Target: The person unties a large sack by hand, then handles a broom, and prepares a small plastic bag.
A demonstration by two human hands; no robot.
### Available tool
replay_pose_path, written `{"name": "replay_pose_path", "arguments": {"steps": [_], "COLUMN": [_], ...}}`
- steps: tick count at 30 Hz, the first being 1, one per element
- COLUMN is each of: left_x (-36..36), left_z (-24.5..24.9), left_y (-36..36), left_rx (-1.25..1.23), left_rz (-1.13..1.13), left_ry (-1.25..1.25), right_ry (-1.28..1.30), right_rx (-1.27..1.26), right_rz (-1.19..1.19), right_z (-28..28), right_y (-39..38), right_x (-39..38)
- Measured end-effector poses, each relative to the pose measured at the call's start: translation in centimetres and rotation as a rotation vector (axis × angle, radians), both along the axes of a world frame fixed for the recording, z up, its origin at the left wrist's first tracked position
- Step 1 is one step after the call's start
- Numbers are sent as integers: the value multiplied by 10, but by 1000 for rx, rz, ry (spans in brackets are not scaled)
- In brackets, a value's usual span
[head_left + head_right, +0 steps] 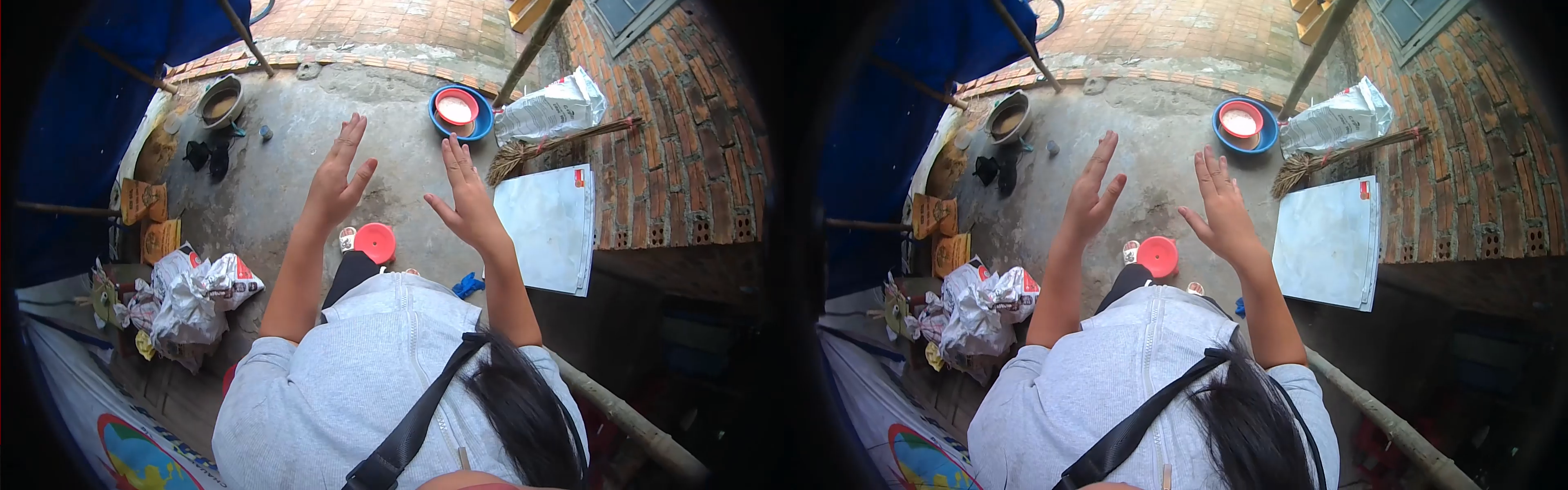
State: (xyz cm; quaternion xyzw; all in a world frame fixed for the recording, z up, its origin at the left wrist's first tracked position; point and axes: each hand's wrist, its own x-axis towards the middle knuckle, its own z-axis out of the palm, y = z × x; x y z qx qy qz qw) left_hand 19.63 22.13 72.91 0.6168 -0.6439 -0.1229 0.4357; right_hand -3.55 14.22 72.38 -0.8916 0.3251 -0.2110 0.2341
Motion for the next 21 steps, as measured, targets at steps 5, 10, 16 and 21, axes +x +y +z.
{"name": "replay_pose_path", "arguments": {"steps": [5,10,16,21], "left_x": [30,83,125,90], "left_z": [-7,-9,-25,-17], "left_y": [-66,-135,-215,-235], "left_rx": [12,11,-35,-54], "left_rz": [-162,-262,-306,-423], "left_ry": [30,75,124,78], "right_ry": [-2,16,71,67], "right_rx": [15,23,41,34], "right_rz": [-181,-365,-556,-683], "right_z": [-18,-19,-10,-4], "right_y": [-34,-52,-44,-36], "right_x": [6,34,48,30]}}
